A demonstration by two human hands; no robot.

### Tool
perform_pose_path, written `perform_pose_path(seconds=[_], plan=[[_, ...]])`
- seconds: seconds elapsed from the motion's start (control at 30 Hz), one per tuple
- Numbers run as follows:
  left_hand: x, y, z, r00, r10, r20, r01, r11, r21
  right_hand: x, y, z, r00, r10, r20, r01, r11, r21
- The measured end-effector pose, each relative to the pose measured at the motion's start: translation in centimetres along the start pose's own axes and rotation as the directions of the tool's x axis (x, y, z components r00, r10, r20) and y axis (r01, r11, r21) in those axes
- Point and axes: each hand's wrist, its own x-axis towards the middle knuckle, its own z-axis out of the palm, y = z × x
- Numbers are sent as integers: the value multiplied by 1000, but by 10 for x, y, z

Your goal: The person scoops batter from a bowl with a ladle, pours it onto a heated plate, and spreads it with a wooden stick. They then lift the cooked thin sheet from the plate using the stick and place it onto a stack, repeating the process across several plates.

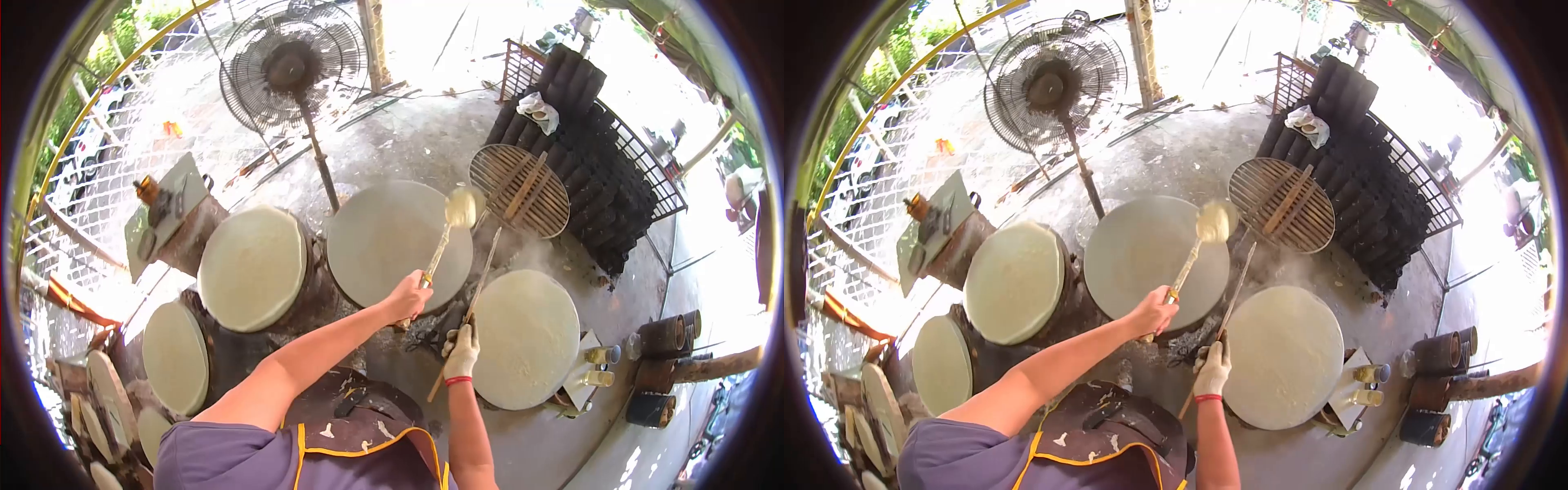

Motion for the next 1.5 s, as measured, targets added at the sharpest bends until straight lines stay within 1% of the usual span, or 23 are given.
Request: perform_pose_path(seconds=[0.07, 0.13, 0.17, 0.33, 0.43, 0.5, 0.53, 0.6, 0.63, 0.7, 0.73, 0.8, 0.87, 0.9, 1.0, 1.07, 1.1, 1.13, 1.2, 1.23, 1.3, 1.4, 1.5], plan=[[28, -1, -24, 999, -19, -50, 35, 940, 339, 20, 29, 22, 997, -76, -13, 73, 986, -150], [59, -38, -52, 984, 156, -81, -72, 779, 623, 32, 52, 31, 920, -392, -14, 299, 722, -624], [70, -47, -64, 965, 250, -74, -115, 662, 741, 27, 44, 36, 924, -381, -40, 250, 678, -691], [79, -16, -116, 971, 226, -83, -58, 554, 830, 53, 34, 88, 932, -349, -100, 126, 570, -812], [80, -10, -144, 961, 268, -70, -69, 476, 877, 48, 5, 117, 976, -71, -204, -40, 870, -491], [74, -7, -163, 960, 274, -51, -76, 433, 898, 79, 49, 83, 958, -247, -145, 191, 928, -321], [70, -4, -171, 961, 274, -46, -78, 424, 902, 69, 53, 87, 945, -223, -238, 148, 944, -296], [67, -2, -178, 962, 269, -57, -60, 409, 911, 55, 50, 114, 939, -310, -150, 162, 782, -601], [66, -2, -180, 962, 263, -72, -41, 401, 915, 69, 55, 125, 954, -282, -106, 148, 745, -651], [67, -3, -186, 954, 282, -102, -14, 383, 924, 96, 51, 136, 996, -63, -62, 35, 923, -384], [69, -4, -190, 945, 304, -117, -5, 373, 928, 75, 16, 161, 990, 120, -72, -133, 967, -217], [64, -3, -200, 938, 317, -143, 24, 352, 936, 75, 21, 144, 995, -50, -91, 17, 943, -333], [54, 6, -211, 933, 313, -177, 66, 333, 941, 89, 58, 119, 945, -223, -239, 173, 962, -212], [47, 6, -216, 931, 323, -168, 64, 310, 949, 113, 85, 109, 947, -274, -167, 196, 906, -375], [35, 6, -230, 918, 369, -145, 60, 233, 971, 114, 59, 141, 991, -126, 48, 133, 864, -486], [30, 3, -244, 901, 412, -139, 66, 187, 980, 75, 0, 166, 994, 99, 43, -72, 902, -426], [28, 2, -252, 893, 430, -137, 65, 178, 982, 85, 8, 149, 999, -14, 48, 36, 870, -491], [25, 0, -259, 882, 450, -138, 65, 173, 983, 85, 13, 135, 998, -45, -45, 20, 892, -452], [20, -2, -265, 869, 475, -139, 62, 174, 983, 115, 60, 113, 962, -241, -129, 169, 897, -409], [15, 0, -267, 868, 480, -128, 51, 172, 984, 135, 77, 116, 952, -304, 13, 259, 787, -559], [3, -3, -269, 870, 475, -129, 51, 174, 983, 137, 73, 129, 964, -219, 150, 262, 702, -662], [-21, -5, -284, 867, 465, -178, 102, 184, 978, 72, -7, 169, 979, 135, 152, -15, 793, -608], [-42, -14, -300, 864, 444, -236, 165, 194, 967, 129, 42, 108, 978, -175, 116, 210, 797, -566]])
